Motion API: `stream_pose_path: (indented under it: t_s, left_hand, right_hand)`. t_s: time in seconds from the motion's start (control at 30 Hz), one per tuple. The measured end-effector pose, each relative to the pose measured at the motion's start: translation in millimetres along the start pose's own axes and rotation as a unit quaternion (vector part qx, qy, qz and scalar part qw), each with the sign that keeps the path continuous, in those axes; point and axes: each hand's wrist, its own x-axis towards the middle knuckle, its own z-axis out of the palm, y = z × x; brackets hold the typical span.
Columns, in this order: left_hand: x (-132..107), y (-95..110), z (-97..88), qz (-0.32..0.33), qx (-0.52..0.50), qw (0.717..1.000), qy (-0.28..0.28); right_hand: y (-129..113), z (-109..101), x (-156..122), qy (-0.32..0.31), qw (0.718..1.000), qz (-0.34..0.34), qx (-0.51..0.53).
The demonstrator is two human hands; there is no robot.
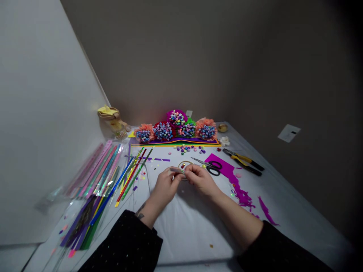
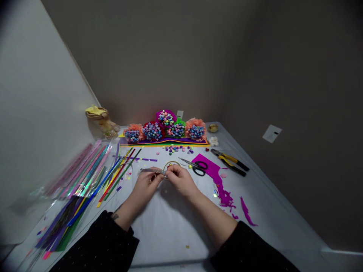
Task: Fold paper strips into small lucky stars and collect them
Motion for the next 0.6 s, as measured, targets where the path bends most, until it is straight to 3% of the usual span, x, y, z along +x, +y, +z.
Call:
stream_pose_path:
  t_s: [0.23, 0.4, 0.6]
  left_hand:
    - [1.7, 7.5, -2.5, -0.080, -0.038, 0.996, 0.025]
    - [2.3, 9.4, -3.9, -0.117, -0.094, 0.988, 0.033]
    - [1.7, 7.2, -0.6, -0.130, -0.122, 0.984, 0.016]
  right_hand:
    - [-3.0, 0.2, -4.1, 0.020, 0.989, -0.099, -0.110]
    - [-5.8, 2.1, -12.2, 0.070, 0.939, -0.257, -0.217]
    - [-2.0, 2.0, -12.8, 0.085, 0.892, -0.335, -0.292]
